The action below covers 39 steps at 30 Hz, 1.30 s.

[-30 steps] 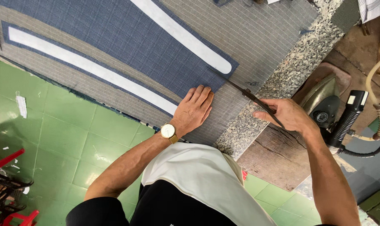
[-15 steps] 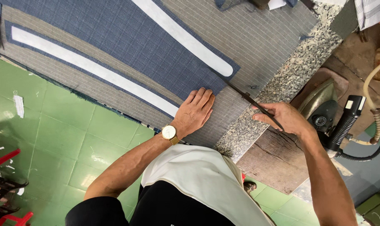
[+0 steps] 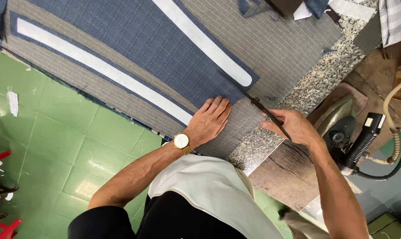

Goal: The person uses shears to cut a piece of blue patterned fabric along white paper templates laid on a work table. The person holds the fabric steady with one hand while cutting with the other, following the template lines to separate the fabric pieces.

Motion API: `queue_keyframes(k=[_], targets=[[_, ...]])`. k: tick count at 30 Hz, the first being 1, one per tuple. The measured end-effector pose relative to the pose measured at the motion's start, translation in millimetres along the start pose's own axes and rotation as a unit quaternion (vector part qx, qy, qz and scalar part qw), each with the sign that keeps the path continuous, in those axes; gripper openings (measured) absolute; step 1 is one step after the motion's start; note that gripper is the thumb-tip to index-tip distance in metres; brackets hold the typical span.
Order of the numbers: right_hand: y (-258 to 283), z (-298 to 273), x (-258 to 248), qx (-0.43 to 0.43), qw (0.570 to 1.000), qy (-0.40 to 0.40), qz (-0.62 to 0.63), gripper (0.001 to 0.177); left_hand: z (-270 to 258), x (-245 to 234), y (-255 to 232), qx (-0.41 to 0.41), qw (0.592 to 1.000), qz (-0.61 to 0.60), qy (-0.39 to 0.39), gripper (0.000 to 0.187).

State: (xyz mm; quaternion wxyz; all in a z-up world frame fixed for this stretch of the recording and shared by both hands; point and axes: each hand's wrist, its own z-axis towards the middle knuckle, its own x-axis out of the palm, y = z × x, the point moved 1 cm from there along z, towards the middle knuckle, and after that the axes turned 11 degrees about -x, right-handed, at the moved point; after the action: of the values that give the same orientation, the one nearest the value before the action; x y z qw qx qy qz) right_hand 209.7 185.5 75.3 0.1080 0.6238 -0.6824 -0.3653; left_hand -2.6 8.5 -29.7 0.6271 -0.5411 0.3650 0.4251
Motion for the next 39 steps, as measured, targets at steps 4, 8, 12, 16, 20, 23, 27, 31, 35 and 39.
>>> queue_keyframes(k=[4, 8, 12, 16, 20, 23, 27, 31, 35, 39], targets=[[-10, 3, 4, -0.001, 1.000, -0.002, 0.019, 0.055, 0, 0, 0, -0.001, 1.000, -0.013, -0.002, 0.040], [-20, 5, 7, 0.013, 0.998, 0.008, 0.065, 0.054, 2, -2, 0, -0.004, 1.000, -0.011, -0.001, 0.039], [-20, 7, 9, 0.019, 0.996, 0.017, 0.086, 0.047, 1, 1, 1, -0.004, 1.000, -0.023, 0.000, 0.040], [-14, 19, 10, -0.009, 1.000, 0.024, 0.016, 0.050, -1, 3, 1, -0.004, 1.000, -0.022, 0.006, 0.040], [9, 28, 7, -0.015, 1.000, 0.011, -0.001, 0.052, 0, 0, 1, -0.007, 1.000, -0.019, 0.010, 0.041], [13, 31, 9, -0.013, 1.000, 0.017, -0.013, 0.055, -1, 1, 3, -0.004, 1.000, -0.020, 0.011, 0.041], [10, 32, 11, -0.019, 0.999, 0.016, -0.026, 0.058, -1, 2, 3, 0.001, 1.000, -0.015, 0.008, 0.042], [11, 29, 13, -0.010, 1.000, 0.017, 0.009, 0.050, -1, 4, 3, 0.000, 1.000, -0.023, 0.000, 0.042], [-3, 33, 17, 0.038, 0.992, 0.032, 0.119, 0.047, -2, 1, 4, 0.002, 1.000, -0.023, 0.012, 0.041], [4, 40, 13, -0.004, 0.998, 0.042, 0.054, 0.051, -2, 2, 4, -0.003, 1.000, -0.028, 0.014, 0.040]])
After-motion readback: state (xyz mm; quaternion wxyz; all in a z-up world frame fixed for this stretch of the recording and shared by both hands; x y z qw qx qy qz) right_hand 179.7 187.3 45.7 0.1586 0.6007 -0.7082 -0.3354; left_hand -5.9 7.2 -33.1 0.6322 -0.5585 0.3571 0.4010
